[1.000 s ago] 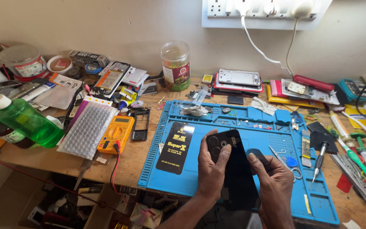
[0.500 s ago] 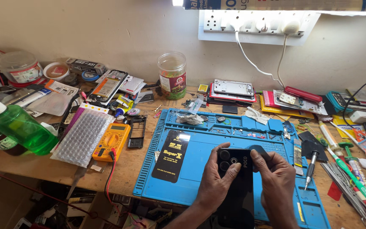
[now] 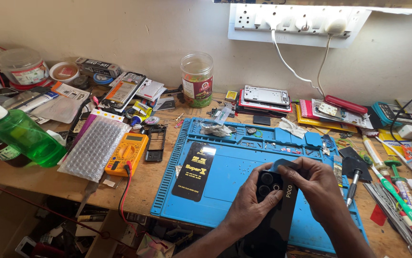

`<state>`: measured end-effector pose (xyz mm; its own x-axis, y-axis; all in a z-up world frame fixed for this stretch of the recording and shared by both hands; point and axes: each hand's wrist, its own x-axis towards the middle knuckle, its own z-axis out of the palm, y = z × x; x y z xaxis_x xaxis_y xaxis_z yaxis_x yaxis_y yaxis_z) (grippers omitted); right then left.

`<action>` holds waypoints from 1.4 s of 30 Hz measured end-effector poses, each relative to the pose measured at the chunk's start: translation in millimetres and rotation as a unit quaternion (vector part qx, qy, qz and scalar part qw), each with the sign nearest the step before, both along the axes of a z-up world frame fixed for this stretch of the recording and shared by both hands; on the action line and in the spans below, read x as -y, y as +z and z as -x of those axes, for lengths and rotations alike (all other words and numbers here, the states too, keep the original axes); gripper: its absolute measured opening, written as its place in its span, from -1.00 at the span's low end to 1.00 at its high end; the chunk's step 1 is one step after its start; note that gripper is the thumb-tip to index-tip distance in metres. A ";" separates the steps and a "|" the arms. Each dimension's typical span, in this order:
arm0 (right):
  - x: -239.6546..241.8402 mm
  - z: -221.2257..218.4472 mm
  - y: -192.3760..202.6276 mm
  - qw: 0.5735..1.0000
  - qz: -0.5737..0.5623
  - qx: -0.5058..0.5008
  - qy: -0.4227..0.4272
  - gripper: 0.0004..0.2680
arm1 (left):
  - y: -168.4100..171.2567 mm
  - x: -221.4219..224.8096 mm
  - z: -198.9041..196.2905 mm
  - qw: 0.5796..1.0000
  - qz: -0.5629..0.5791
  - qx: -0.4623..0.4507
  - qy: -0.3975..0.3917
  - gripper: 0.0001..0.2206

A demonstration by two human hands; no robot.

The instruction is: The person cleans the back of a smartphone with a cloth, then uses a prying tool to separate the back cover from the frame. They remove the cover, inspect the internal components, and compare the device to another disassembled phone.

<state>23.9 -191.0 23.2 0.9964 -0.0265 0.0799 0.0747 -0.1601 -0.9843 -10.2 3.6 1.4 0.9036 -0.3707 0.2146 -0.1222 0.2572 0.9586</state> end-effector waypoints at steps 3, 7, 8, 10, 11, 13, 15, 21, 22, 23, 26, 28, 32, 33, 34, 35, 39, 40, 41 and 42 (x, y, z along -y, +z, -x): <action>-1.1 -6.3 -4.6 1.000 -0.003 -0.001 0.011 -0.88 | -0.1 0.5 -1.1 1.000 0.002 -0.005 -0.006 -0.46; -2.0 -8.5 -7.1 0.999 -0.029 -0.012 0.010 -0.86 | -1.3 0.0 -3.0 0.999 0.013 -0.029 -0.017 -0.47; -2.4 -8.6 -6.3 0.999 -0.042 -0.015 0.012 -0.86 | -1.5 -0.3 -3.7 0.999 0.020 -0.038 -0.023 -0.47; -3.3 -8.5 -3.2 0.997 -0.069 -0.022 0.016 -0.85 | -2.3 -0.2 -5.2 0.997 0.035 -0.057 -0.034 -0.48; -4.4 -7.5 -2.3 0.998 -0.063 -0.026 0.013 -0.84 | -3.1 -0.2 -4.9 0.997 0.043 -0.059 -0.033 -0.48; -6.7 -7.2 0.8 0.998 -0.052 -0.031 0.008 -0.83 | -3.9 0.3 -6.0 0.996 0.058 -0.060 -0.031 -0.49; -8.2 -7.6 4.1 0.999 -0.027 -0.013 0.017 -0.82 | -3.8 1.2 -7.5 0.996 0.060 -0.064 -0.027 -0.51; 5.6 -0.4 13.9 0.989 0.026 0.091 -0.116 -0.78 | -7.2 0.0 -10.0 0.988 0.101 -0.119 -0.018 -0.53; 10.1 1.0 17.2 0.989 0.009 0.076 -0.126 -0.76 | -8.3 -0.1 -10.1 0.984 0.117 -0.132 -0.018 -0.54; 12.6 3.4 19.7 0.987 0.070 0.053 -0.136 -0.74 | -9.4 0.2 -10.2 0.977 0.147 -0.151 -0.018 -0.56; 9.3 19.1 23.0 0.935 0.290 0.098 -0.182 -0.67 | -8.6 2.0 -17.2 0.946 0.247 -0.211 -0.016 -0.62; -0.5 45.9 17.0 0.814 0.470 0.266 -0.214 -0.66 | -7.9 2.3 -23.5 0.907 0.330 -0.261 -0.005 -0.64; -35.8 87.7 -4.0 0.910 0.384 0.123 -0.098 -0.44 | -7.6 1.0 -27.4 0.867 0.449 -0.216 -0.007 -0.58; -44.7 90.6 -8.0 0.896 0.404 0.165 -0.079 -0.39 | -6.2 1.0 -26.5 0.863 0.466 -0.195 -0.029 -0.56; -50.2 90.9 -10.1 0.880 0.422 0.208 -0.061 -0.33 | -4.3 0.3 -26.4 0.857 0.482 -0.175 -0.051 -0.54; -52.8 90.6 -11.4 0.897 0.405 0.167 -0.057 -0.34 | -3.2 -0.3 -25.6 0.855 0.485 -0.180 -0.048 -0.53; -55.8 82.8 -14.6 0.956 0.289 0.015 -0.040 -0.39 | 3.2 -5.6 -26.3 0.862 0.471 -0.185 -0.032 -0.53; -56.0 81.7 -16.0 0.968 0.247 -0.021 -0.034 -0.40 | 4.9 -7.5 -26.4 0.867 0.462 -0.185 -0.026 -0.54; -56.0 80.4 -17.2 0.981 0.190 -0.032 -0.037 -0.43 | 7.5 -8.1 -27.6 0.873 0.452 -0.181 -0.020 -0.54; -56.3 78.4 -18.3 0.990 0.132 -0.043 -0.038 -0.45 | 10.5 -9.1 -29.7 0.879 0.443 -0.178 -0.014 -0.55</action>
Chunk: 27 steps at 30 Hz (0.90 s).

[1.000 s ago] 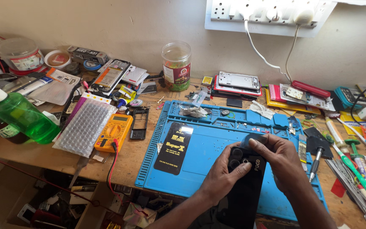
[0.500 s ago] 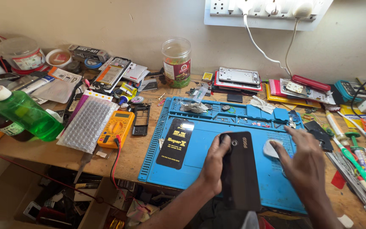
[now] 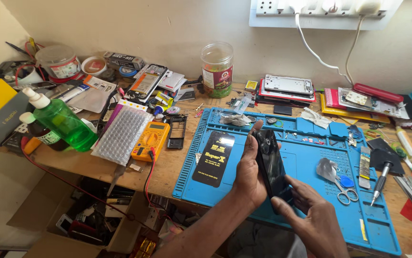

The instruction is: The person cleans the back of a smartphone with a cloth, then uses a prying tool to separate the back cover from the frame. They remove the cover, inspect the internal components, and compare the device to another disassembled phone.

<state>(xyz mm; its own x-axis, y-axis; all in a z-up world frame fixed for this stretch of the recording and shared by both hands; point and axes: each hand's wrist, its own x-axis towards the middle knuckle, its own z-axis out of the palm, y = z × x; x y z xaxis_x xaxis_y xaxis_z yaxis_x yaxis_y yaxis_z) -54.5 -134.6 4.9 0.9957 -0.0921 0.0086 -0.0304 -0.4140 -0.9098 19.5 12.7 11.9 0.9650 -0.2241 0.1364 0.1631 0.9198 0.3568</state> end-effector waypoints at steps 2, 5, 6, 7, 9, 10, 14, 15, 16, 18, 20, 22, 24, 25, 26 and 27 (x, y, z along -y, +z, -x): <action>0.5 -1.0 -1.7 0.997 -0.072 0.003 0.002 -0.47 | 5.8 0.9 -2.3 0.999 -0.031 0.002 0.018 -0.55; -2.5 -1.4 -1.8 0.997 -0.079 0.013 0.011 -0.49 | 14.2 5.1 -2.2 0.995 -0.091 0.005 0.048 -0.54; -3.9 -2.0 -1.2 0.998 -0.056 0.001 0.009 -0.50 | 16.6 7.2 -1.9 0.992 -0.110 0.006 0.053 -0.54; -5.1 -1.9 -0.7 0.999 -0.034 -0.012 0.005 -0.51 | 18.4 9.6 -0.9 0.990 -0.130 0.007 0.056 -0.54; -5.3 -6.3 1.6 0.990 -0.137 -0.034 0.005 -0.49 | 21.6 13.0 1.0 0.988 -0.141 0.026 0.050 -0.54; -4.8 -7.6 2.3 0.981 -0.187 -0.044 0.006 -0.48 | 23.4 14.1 0.9 0.987 -0.146 0.037 0.047 -0.53; -3.1 -13.0 -1.6 0.972 -0.233 -0.018 0.038 -0.50 | 31.1 16.7 -1.7 0.984 -0.170 0.052 0.032 -0.50; -2.4 -14.6 -3.8 0.968 -0.248 -0.005 0.046 -0.50 | 33.0 17.3 -2.7 0.981 -0.181 0.058 0.033 -0.49; -1.8 -17.2 -6.0 0.963 -0.263 0.009 0.054 -0.51 | 34.7 18.1 -3.9 0.979 -0.192 0.065 0.034 -0.48; 0.7 -19.4 -10.8 0.953 -0.299 0.022 0.050 -0.52 | 36.9 19.6 -6.8 0.983 -0.176 0.044 0.021 -0.46; 4.0 -19.9 -13.8 0.954 -0.296 0.028 0.043 -0.53 | 37.6 20.9 -8.0 0.984 -0.174 0.040 0.015 -0.44; 4.7 -21.2 -13.6 0.966 -0.255 0.029 0.040 -0.54 | 38.2 21.1 -7.9 0.980 -0.188 0.055 0.022 -0.43; 2.7 -24.7 -10.6 0.966 -0.251 0.035 0.044 -0.52 | 39.8 21.9 -8.3 0.975 -0.209 0.068 0.026 -0.42; 1.3 -24.8 -9.7 0.967 -0.249 0.037 0.045 -0.52 | 39.7 22.3 -7.5 0.972 -0.219 0.074 0.027 -0.42; 0.2 -24.0 -9.0 0.969 -0.242 0.039 0.037 -0.52 | 39.4 21.7 -7.0 0.972 -0.224 0.066 0.022 -0.41; -0.8 -24.6 -7.9 0.971 -0.234 0.042 0.031 -0.52 | 39.6 21.3 -7.3 0.971 -0.229 0.059 0.019 -0.41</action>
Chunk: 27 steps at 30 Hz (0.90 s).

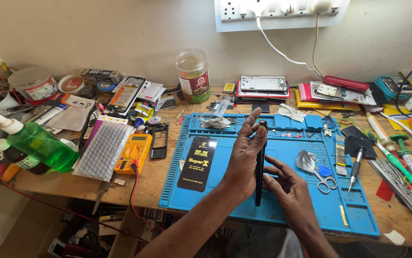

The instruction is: The person cleans the back of a smartphone with a cloth, then uses a prying tool to separate the back cover from the frame. They remove the cover, inspect the internal components, and compare the device to another disassembled phone.

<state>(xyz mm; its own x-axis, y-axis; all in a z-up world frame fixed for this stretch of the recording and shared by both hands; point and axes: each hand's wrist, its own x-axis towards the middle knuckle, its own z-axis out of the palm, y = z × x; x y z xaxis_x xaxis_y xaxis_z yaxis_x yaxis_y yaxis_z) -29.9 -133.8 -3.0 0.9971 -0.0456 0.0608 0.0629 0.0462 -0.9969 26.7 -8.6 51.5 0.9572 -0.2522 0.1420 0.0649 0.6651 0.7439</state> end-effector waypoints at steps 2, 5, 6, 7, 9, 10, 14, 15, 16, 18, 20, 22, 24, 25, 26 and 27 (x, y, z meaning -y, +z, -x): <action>-1.6 0.2 0.9 1.000 0.002 0.017 0.000 -0.53 | 0.3 -1.0 -0.6 1.000 -0.005 0.001 -0.002 -0.40; -2.2 1.4 -1.2 0.999 0.016 0.043 0.010 -0.54 | -0.1 -1.6 0.8 1.000 -0.006 0.021 -0.003 -0.39; -2.8 0.2 -3.1 0.999 0.040 0.037 0.001 -0.54 | -0.5 -1.5 1.8 1.000 -0.009 0.025 -0.005 -0.40; -3.5 -0.9 -5.6 0.998 0.063 0.030 -0.007 -0.54 | -1.1 -1.6 2.6 0.999 -0.012 0.030 -0.007 -0.40; -2.3 -3.9 -11.4 0.996 0.076 0.038 -0.030 -0.58 | -2.1 -2.4 1.7 1.000 -0.005 0.013 -0.008 -0.40; -1.5 -4.2 -15.6 0.995 0.082 0.039 -0.040 -0.60 | -3.7 -4.2 0.8 1.000 -0.001 0.002 -0.008 -0.40; 9.4 -10.8 -30.1 0.995 -0.026 0.056 -0.084 -0.69 | -14.9 -20.7 -13.6 0.997 0.065 0.012 -0.031 -0.46; 15.7 -11.9 -31.0 0.993 -0.070 0.036 -0.082 -0.70 | -18.7 -27.5 -17.8 0.993 0.103 0.008 -0.059 -0.48; 21.1 -17.5 -29.9 0.990 -0.114 0.019 -0.078 -0.71 | -21.4 -33.8 -23.4 0.986 0.141 0.008 -0.086 -0.50; 40.2 -32.0 -21.5 0.982 -0.173 0.001 -0.075 -0.75 | -28.2 -42.4 -30.2 0.971 0.200 0.005 -0.129 -0.51; 69.4 -47.9 -7.9 0.986 -0.106 0.026 -0.127 -0.74 | -34.6 -47.5 -34.0 0.962 0.230 0.006 -0.145 -0.49; 100.4 -67.2 4.5 0.989 -0.001 0.058 -0.136 -0.71 | -39.6 -49.1 -36.5 0.963 0.231 0.006 -0.137 -0.46; 124.2 -90.0 11.2 0.985 0.085 0.058 -0.137 -0.72 | -43.8 -50.5 -37.5 0.959 0.246 0.019 -0.141 -0.45; 131.3 -97.3 10.6 0.981 0.128 0.059 -0.137 -0.73 | -45.6 -51.0 -37.4 0.956 0.253 0.025 -0.144 -0.44; 137.4 -101.9 10.7 0.961 0.217 0.053 -0.161 -0.72 | -46.9 -51.3 -37.5 0.956 0.254 0.029 -0.145 -0.44; 143.9 -103.3 12.9 0.934 0.304 0.047 -0.183 -0.71 | -48.0 -51.5 -37.3 0.955 0.256 0.033 -0.147 -0.45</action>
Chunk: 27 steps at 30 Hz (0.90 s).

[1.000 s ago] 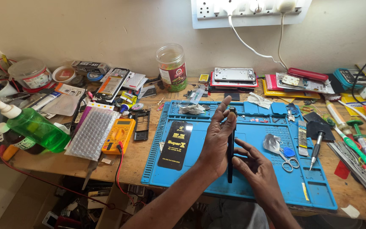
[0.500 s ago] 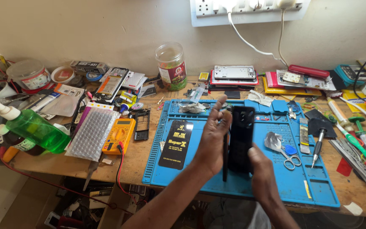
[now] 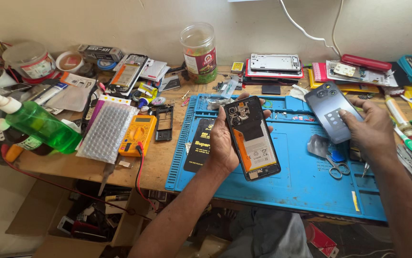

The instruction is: The person cleans the back of a smartphone with a cloth, then uses a prying tool to separate the back cover from the frame. They remove the cover, inspect the internal components, and compare the device to another disassembled phone.

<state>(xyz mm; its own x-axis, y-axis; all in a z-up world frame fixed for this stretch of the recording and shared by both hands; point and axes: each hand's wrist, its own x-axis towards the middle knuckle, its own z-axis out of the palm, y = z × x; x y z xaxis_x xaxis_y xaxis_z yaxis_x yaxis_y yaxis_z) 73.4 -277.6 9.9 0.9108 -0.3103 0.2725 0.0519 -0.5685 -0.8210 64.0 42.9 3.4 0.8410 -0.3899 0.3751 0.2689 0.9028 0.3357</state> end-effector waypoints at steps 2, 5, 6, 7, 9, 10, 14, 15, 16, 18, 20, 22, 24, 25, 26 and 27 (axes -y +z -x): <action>1.7 0.3 4.6 0.991 0.130 0.007 -0.036 -0.71 | -0.7 -0.5 -1.0 1.000 0.005 0.003 0.001 -0.45; -7.6 15.4 15.9 0.956 0.270 0.101 -0.050 -0.74 | 2.0 -2.0 -0.5 1.000 0.015 -0.001 0.010 -0.44; -13.0 22.0 19.1 0.931 0.325 0.159 -0.051 -0.76 | 4.8 -5.3 -0.8 1.000 0.017 0.003 0.022 -0.43; -14.4 32.8 22.5 0.898 0.384 0.210 -0.055 -0.77 | 6.6 -2.6 0.1 0.999 0.024 0.004 0.025 -0.42; -18.5 48.4 22.8 0.956 0.249 0.157 -0.019 -0.78 | 9.0 -5.7 -0.7 0.995 -0.007 -0.015 0.103 -0.39; -17.6 58.5 22.0 0.975 0.179 0.129 -0.006 -0.79 | 8.4 -7.6 1.8 0.992 0.006 -0.021 0.122 -0.40; -28.7 93.3 19.4 0.989 0.145 -0.001 -0.020 -0.83 | 10.6 -19.1 14.3 0.969 -0.030 -0.061 0.238 -0.44; -35.6 100.4 18.2 0.990 0.141 -0.008 -0.011 -0.82 | 9.8 -19.7 17.2 0.972 -0.008 -0.056 0.228 -0.44; -43.8 108.4 16.9 0.991 0.136 -0.015 -0.003 -0.82 | 8.7 -15.7 19.4 0.975 0.014 -0.052 0.217 -0.44; -69.4 120.3 10.4 0.988 0.145 0.017 0.048 -0.70 | 6.4 -10.9 24.9 0.978 0.037 -0.044 0.201 -0.44; -98.7 126.7 3.4 0.978 0.168 0.070 0.102 -0.55 | 5.6 -3.4 27.6 0.983 0.056 -0.048 0.167 -0.45; -121.8 135.7 -5.9 0.958 0.211 0.126 0.151 -0.39 | 2.6 4.1 32.0 0.985 0.076 -0.065 0.138 -0.44; -138.3 132.3 -12.8 0.955 0.229 0.121 0.145 -0.32 | 2.7 8.2 33.2 0.986 0.086 -0.072 0.127 -0.41; -143.7 129.9 -15.0 0.954 0.240 0.117 0.141 -0.28 | 3.3 9.3 34.7 0.985 0.074 -0.068 0.137 -0.42; -147.8 126.3 -15.9 0.957 0.226 0.113 0.140 -0.29 | 4.6 8.9 35.7 0.985 0.063 -0.063 0.147 -0.42; -150.0 124.4 -15.1 0.961 0.216 0.106 0.138 -0.30 | 5.9 8.3 37.4 0.985 0.055 -0.061 0.155 -0.42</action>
<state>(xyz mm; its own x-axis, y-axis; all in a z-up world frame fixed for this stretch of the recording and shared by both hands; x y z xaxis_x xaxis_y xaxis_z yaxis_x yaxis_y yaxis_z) -51.0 -127.7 -5.2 0.8519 0.1187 0.5101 0.3898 -0.7942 -0.4662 26.6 34.6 9.3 0.9546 -0.0711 0.2893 0.0079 0.9768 0.2140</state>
